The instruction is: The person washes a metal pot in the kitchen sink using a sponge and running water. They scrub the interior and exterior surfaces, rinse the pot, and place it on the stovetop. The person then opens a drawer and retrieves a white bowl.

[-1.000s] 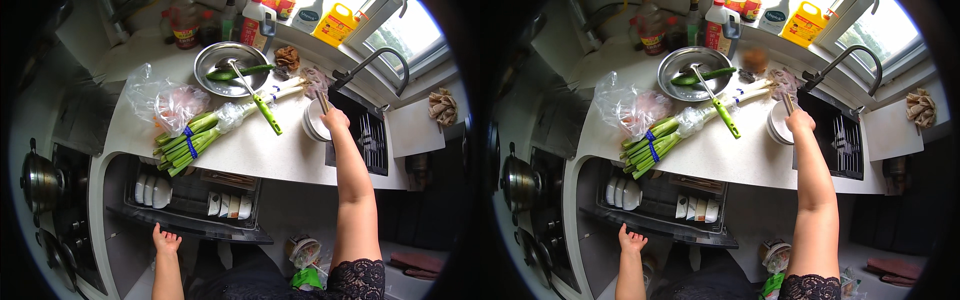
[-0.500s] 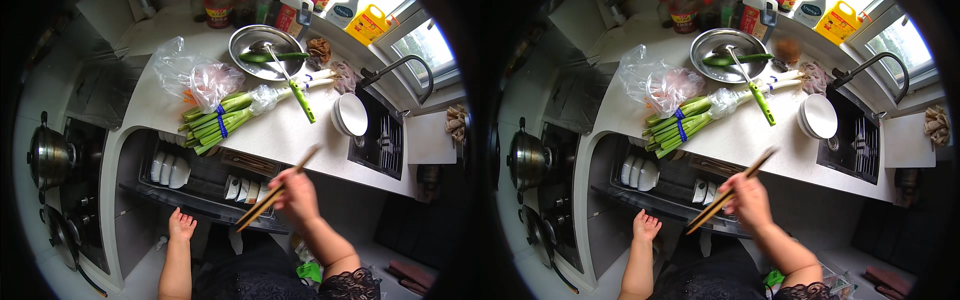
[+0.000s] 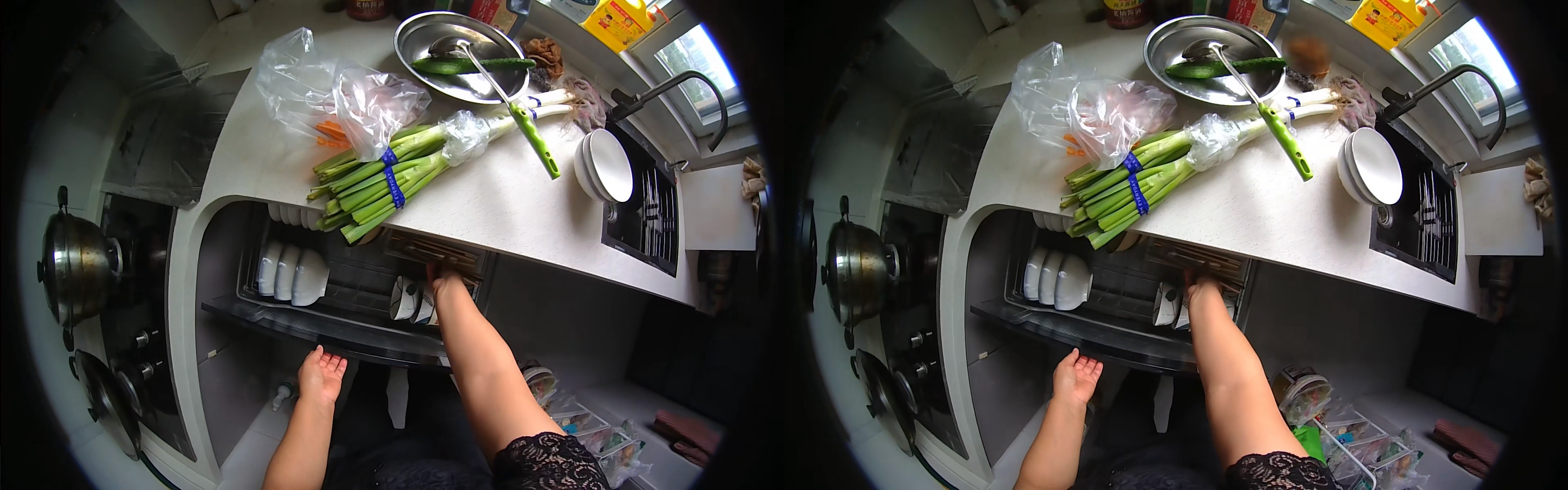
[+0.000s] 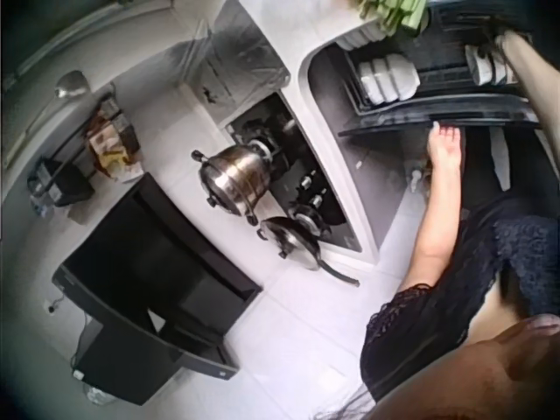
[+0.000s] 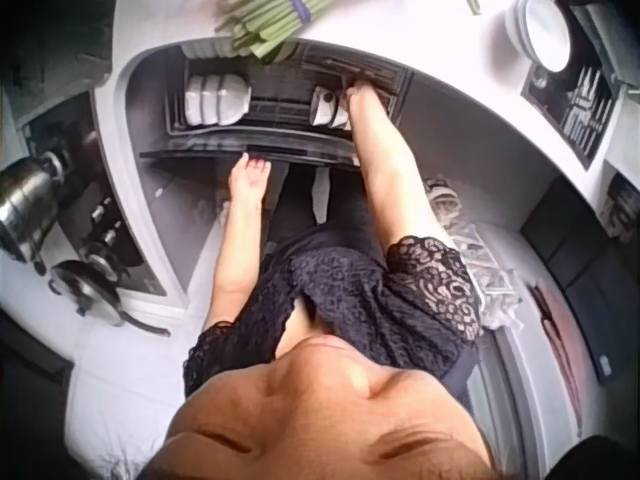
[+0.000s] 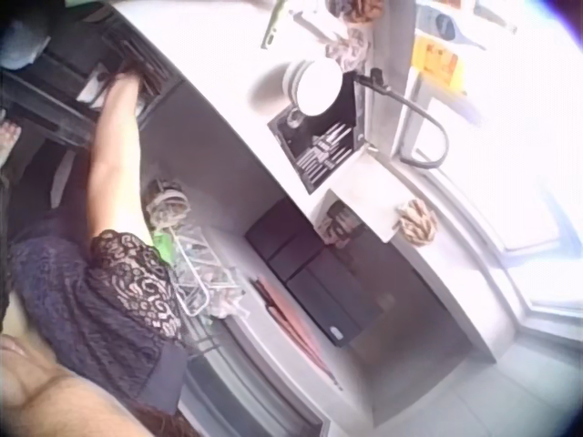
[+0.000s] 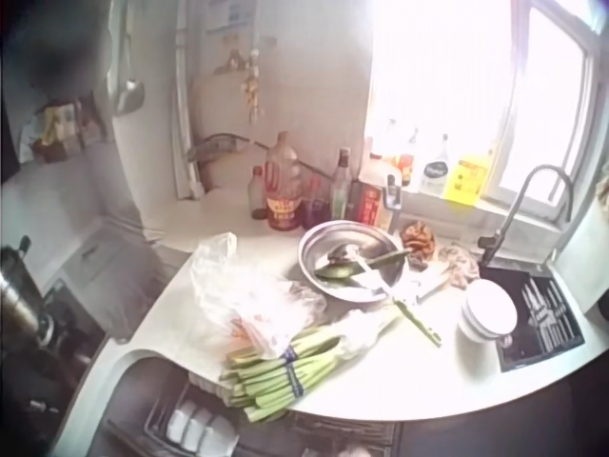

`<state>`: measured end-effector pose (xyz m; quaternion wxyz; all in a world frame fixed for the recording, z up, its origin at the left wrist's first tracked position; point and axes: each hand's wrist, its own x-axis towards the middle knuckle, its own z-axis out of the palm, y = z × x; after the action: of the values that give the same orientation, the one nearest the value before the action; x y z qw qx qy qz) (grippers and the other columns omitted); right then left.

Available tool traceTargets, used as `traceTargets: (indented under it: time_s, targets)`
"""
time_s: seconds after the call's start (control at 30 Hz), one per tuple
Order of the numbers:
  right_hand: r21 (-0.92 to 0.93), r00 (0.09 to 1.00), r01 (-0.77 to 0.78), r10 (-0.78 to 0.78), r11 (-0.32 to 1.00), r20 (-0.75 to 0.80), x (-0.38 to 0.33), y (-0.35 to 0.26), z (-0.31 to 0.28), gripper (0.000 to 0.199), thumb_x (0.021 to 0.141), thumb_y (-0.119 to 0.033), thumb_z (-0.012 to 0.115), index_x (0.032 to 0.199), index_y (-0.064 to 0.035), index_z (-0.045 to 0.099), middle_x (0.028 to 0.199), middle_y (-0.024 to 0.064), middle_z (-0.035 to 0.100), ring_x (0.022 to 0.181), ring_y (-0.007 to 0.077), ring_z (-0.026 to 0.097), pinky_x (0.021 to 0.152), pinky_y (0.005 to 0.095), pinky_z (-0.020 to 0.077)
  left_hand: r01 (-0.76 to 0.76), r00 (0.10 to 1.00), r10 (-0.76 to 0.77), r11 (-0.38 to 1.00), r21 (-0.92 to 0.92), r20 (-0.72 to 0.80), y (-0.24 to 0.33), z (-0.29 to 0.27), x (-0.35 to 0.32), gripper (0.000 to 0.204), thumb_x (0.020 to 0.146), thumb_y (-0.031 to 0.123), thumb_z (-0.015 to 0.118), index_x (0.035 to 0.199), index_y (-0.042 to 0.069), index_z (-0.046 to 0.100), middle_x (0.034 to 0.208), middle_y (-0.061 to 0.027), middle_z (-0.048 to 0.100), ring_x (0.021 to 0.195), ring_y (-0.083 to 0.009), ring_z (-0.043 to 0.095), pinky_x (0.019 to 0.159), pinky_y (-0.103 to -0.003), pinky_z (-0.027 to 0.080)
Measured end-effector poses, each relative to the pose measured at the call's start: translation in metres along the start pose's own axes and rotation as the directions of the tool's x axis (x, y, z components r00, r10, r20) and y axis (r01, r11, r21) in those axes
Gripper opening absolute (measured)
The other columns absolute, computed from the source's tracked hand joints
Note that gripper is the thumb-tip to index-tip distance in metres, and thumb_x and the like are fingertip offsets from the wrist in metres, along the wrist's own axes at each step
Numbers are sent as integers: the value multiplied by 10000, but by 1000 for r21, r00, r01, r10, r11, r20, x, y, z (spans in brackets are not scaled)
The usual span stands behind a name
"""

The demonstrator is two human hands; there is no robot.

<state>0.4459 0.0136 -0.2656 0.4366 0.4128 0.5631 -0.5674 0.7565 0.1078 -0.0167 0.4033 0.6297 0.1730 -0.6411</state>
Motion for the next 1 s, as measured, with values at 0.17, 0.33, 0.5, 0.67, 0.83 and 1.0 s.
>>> traceTargets:
  time_s: [0.17,0.33,0.5,0.67,0.83,1.0]
  targets:
    - [93,998,23,-17,995,-62,-55,-3,28,183,921,-258,560,886,-87,613,817,93,653,691,223,644,561,321,591,-51,997,42,985,163,60,9,-13,-8,264,894,164,571,1079,5,470,1038,-143,506,1032,-291,528,905,-433,432]
    - [108,1000,20,-17,994,-24,-53,-20,40,183,927,-241,539,888,-79,613,824,99,656,693,225,646,566,325,592,-9,980,-167,500,866,107,39,6,-37,291,907,194,567,1114,-8,534,1072,-188,615,964,-250,637,791,-345,513]
    - [-1,998,-7,7,1000,68,-47,-28,27,186,933,-225,518,890,-70,613,831,106,658,695,226,648,570,329,593,-211,850,-120,814,541,513,22,61,-43,429,955,236,499,1305,-2,427,1203,-174,568,1068,-248,587,873,-362,481]
    - [-367,966,9,87,930,245,-118,-36,-1,179,926,-156,476,969,-40,605,849,123,654,734,250,653,614,342,588,-202,726,-120,904,377,677,-18,158,-36,427,958,224,493,1340,63,393,1222,-106,548,1072,-203,549,902,-344,428]
    - [-458,791,358,-3,814,612,-283,-125,-24,151,882,-137,574,965,-14,604,836,96,651,660,162,627,552,271,533,-349,471,-192,856,382,861,-46,261,-102,371,958,167,481,1293,22,415,1178,-124,556,1031,-201,564,904,-349,459]
    - [-143,542,823,-683,550,490,-305,-293,-8,250,887,-182,594,1064,-12,548,877,54,607,708,117,564,619,255,497,-557,419,-260,683,472,870,-93,364,-141,537,945,252,511,1388,12,323,1238,-112,521,1068,-205,544,887,-341,432]
